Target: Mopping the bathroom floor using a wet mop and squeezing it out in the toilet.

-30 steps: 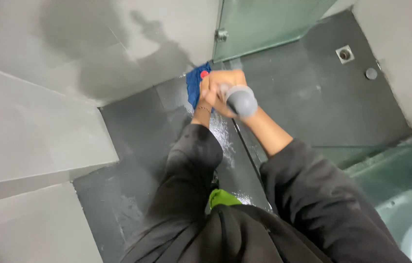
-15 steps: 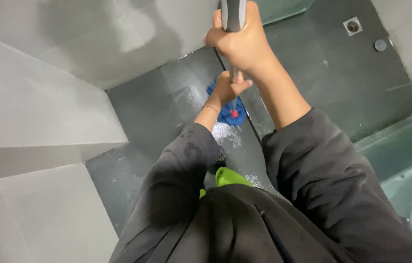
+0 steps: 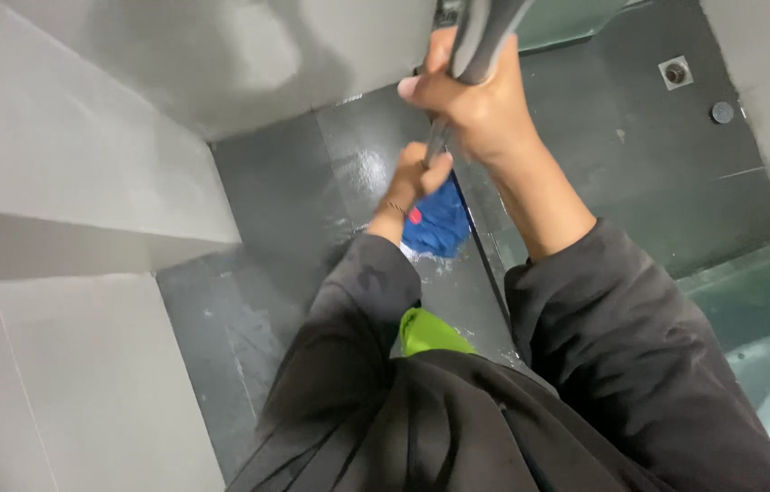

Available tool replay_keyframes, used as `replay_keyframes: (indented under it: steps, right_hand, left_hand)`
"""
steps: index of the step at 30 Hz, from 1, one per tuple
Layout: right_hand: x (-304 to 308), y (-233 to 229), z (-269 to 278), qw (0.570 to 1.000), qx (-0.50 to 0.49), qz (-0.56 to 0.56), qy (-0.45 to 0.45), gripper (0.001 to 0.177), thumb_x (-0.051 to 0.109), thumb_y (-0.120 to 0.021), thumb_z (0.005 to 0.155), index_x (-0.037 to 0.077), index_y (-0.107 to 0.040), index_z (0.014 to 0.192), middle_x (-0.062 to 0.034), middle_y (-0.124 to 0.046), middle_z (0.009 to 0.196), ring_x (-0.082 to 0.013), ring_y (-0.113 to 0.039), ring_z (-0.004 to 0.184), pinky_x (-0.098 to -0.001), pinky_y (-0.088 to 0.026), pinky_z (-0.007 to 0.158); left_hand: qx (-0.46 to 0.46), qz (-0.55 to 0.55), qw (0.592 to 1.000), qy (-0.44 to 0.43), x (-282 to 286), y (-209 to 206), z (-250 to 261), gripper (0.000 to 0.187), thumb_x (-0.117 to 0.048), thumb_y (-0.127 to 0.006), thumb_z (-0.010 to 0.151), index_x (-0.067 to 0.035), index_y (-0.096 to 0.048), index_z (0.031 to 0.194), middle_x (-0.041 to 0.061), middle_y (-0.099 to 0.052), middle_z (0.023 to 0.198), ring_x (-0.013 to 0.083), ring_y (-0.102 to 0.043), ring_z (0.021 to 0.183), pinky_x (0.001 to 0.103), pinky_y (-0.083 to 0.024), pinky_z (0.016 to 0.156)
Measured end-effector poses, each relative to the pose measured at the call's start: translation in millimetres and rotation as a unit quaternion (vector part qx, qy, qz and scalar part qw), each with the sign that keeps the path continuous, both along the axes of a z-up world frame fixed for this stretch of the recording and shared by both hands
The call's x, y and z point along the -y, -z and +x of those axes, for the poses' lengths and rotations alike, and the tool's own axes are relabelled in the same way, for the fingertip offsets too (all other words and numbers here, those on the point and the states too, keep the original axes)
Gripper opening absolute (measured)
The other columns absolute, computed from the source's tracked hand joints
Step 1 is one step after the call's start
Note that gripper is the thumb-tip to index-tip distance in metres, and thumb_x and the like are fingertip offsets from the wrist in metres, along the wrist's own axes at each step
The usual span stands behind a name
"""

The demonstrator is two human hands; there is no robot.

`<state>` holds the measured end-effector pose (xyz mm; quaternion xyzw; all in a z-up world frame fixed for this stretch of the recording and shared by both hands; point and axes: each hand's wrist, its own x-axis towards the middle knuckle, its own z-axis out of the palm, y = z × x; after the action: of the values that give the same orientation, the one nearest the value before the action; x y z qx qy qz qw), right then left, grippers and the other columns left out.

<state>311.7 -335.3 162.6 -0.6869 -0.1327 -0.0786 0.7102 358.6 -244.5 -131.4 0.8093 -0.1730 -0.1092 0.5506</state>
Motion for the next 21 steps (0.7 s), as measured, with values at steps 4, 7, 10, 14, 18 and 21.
replay_keyframes:
  steps: [4,7,10,14,18,21]
  right_hand:
    - [-11,19,7,0.999,0.019,0.018,-0.045,0.035,-0.005,-0.076,0.086,0.008,-0.048,0.069,0.0023,-0.049,0.066,-0.0079,-0.043,0.06,-0.0269,-0.031,0.058]
    - [-34,26,5,0.989,0.012,0.065,-0.13,0.034,-0.005,-0.072,0.09,0.008,-0.048,0.071,-0.0003,-0.054,0.071,-0.0104,-0.05,0.066,-0.0285,-0.037,0.062]
    - [-59,23,3,0.986,0.011,0.057,-0.154,0.036,-0.005,-0.071,0.091,0.008,-0.045,0.07,-0.0008,-0.047,0.066,-0.0092,-0.042,0.056,-0.0253,-0.03,0.055]
    - [-107,18,-1,0.974,-0.011,0.113,-0.198,0.036,-0.005,-0.07,0.089,0.008,-0.044,0.069,-0.0019,-0.047,0.063,-0.0101,-0.041,0.052,-0.0267,-0.031,0.053]
    - [-154,23,-19,0.963,-0.018,0.141,-0.23,0.036,-0.005,-0.07,0.088,0.008,-0.043,0.068,-0.0026,-0.046,0.062,-0.0118,-0.04,0.056,-0.0275,-0.031,0.052]
    - [-190,37,-25,0.946,-0.029,0.182,-0.266,0.034,-0.004,-0.07,0.09,0.007,-0.044,0.07,-0.0036,-0.047,0.064,-0.0109,-0.04,0.052,-0.0278,-0.032,0.053]
  left_hand:
    - [0.029,0.016,0.999,-0.026,-41,-18,16,0.033,-0.034,-0.068,0.084,-0.003,-0.065,0.074,0.022,-0.064,0.07,0.0399,-0.067,0.067,0.046,-0.052,0.065]
    - [0.125,0.025,0.989,-0.079,-75,-10,15,0.024,-0.029,-0.068,0.084,-0.005,-0.07,0.082,0.023,-0.068,0.081,0.0466,-0.066,0.084,0.05,-0.052,0.069]
    - [0.092,0.049,0.989,-0.106,-110,-30,-2,0.022,-0.026,-0.067,0.086,-0.005,-0.07,0.083,0.023,-0.068,0.083,0.0468,-0.065,0.088,0.051,-0.053,0.073]
    - [0.07,0.059,0.984,-0.15,-167,-45,-23,0.02,-0.023,-0.068,0.084,-0.003,-0.069,0.082,0.023,-0.068,0.082,0.0472,-0.064,0.084,0.051,-0.053,0.073]
    - [0.204,0.084,0.952,-0.213,-222,-20,-51,0.017,-0.019,-0.07,0.08,-0.003,-0.068,0.074,0.024,-0.068,0.08,0.0486,-0.063,0.08,0.056,-0.051,0.071]
    - [0.149,0.131,0.963,-0.181,-274,-29,-69,0.019,-0.02,-0.067,0.084,-0.004,-0.066,0.074,0.022,-0.068,0.079,0.0471,-0.063,0.083,0.054,-0.054,0.075]
